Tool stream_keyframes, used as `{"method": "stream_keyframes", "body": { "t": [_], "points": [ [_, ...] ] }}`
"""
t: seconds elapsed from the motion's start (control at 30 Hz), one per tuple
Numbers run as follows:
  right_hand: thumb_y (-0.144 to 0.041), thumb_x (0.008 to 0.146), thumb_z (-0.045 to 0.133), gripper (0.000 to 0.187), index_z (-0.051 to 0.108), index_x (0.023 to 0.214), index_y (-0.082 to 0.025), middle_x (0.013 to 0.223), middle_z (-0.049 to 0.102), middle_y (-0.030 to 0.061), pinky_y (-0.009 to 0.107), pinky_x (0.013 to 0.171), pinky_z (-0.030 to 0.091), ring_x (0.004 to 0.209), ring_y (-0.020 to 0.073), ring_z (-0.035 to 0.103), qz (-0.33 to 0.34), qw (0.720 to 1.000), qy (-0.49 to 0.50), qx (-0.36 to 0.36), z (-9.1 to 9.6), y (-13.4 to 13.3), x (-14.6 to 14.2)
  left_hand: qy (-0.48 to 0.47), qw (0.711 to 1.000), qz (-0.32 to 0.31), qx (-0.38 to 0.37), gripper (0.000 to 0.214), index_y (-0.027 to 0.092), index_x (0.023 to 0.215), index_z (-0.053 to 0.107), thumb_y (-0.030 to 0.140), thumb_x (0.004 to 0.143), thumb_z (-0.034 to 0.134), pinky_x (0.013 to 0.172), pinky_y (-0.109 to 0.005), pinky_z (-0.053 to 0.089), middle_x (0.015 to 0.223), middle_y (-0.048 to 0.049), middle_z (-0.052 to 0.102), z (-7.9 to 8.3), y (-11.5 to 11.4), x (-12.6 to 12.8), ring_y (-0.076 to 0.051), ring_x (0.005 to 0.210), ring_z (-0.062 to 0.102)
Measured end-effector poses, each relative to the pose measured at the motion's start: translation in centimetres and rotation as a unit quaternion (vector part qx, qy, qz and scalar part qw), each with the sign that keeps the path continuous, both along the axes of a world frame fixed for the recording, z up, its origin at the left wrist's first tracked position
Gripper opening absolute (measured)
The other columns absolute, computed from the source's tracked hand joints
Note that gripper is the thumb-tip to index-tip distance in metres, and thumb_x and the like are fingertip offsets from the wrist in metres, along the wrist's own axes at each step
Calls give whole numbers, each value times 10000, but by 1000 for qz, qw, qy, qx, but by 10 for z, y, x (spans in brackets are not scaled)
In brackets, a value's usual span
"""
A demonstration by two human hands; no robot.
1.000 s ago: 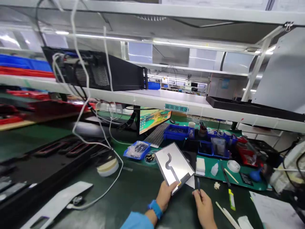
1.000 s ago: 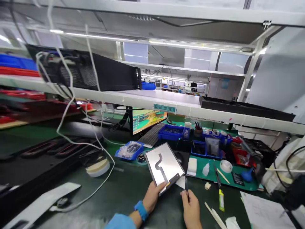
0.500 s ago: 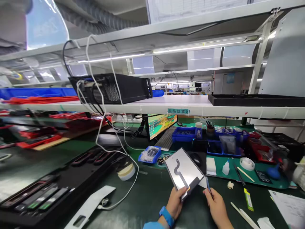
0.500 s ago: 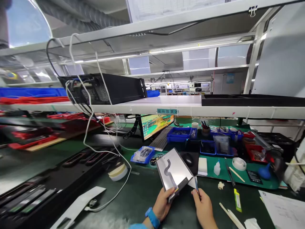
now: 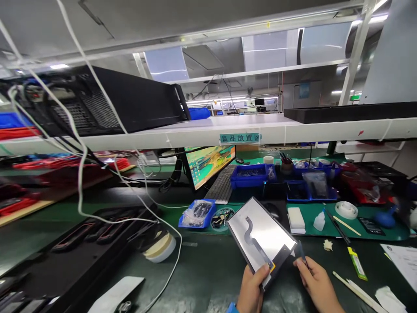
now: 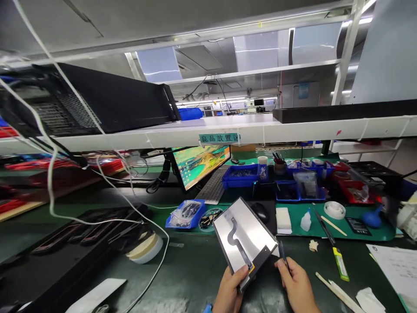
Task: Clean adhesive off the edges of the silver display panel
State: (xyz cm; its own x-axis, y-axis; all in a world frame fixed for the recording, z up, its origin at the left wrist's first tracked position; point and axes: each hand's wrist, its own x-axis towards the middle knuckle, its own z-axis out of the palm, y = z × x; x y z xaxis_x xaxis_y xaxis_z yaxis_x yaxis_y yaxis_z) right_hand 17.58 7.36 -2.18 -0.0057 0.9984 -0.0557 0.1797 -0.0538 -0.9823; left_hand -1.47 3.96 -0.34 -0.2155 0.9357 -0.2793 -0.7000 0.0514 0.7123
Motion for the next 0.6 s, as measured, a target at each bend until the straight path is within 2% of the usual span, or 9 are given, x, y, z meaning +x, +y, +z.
{"method": "stream_keyframes", "body": {
  "t": [0.13,0.23,0.33,0.5,0.6],
  "points": [
    [-867,802,613,683,701,829,-190,560,457,-38,275,506,339,521,157,451,-2,1000,20,10,-6,0,2,12,999,-47,12,362,276,881,868,436,577,982,1087,-501,550,1049,-127,827,-10,3,-5,-437,1173,734],
    [-876,790,627,693,703,828,-188,556,455,-38,269,492,328,512,152,445,-6,999,34,13,-8,0,2,25,998,-58,8,415,291,925,876,469,565,983,1092,-514,539,1119,-152,821,-14,5,-8,-452,1192,726],
    [-894,759,643,713,705,834,-188,542,444,-45,263,460,295,482,141,419,-5,999,46,3,-9,2,2,30,998,-61,7,417,298,927,872,475,567,985,1095,-514,529,1159,-165,813,-8,5,-9,-454,1219,716],
    [-920,748,628,746,712,862,-188,525,430,-55,257,425,253,440,126,376,0,999,52,-3,-11,7,3,37,996,-75,26,406,322,975,881,474,612,979,1113,-473,522,1169,-132,817,7,6,-11,-418,1243,715],
    [-912,761,626,743,714,877,-183,528,433,-56,254,421,248,438,122,368,5,998,57,8,-10,8,2,54,996,-57,31,508,258,1049,877,481,605,986,1125,-489,522,1158,-141,818,7,8,-12,-426,1242,714]
  ]
}}
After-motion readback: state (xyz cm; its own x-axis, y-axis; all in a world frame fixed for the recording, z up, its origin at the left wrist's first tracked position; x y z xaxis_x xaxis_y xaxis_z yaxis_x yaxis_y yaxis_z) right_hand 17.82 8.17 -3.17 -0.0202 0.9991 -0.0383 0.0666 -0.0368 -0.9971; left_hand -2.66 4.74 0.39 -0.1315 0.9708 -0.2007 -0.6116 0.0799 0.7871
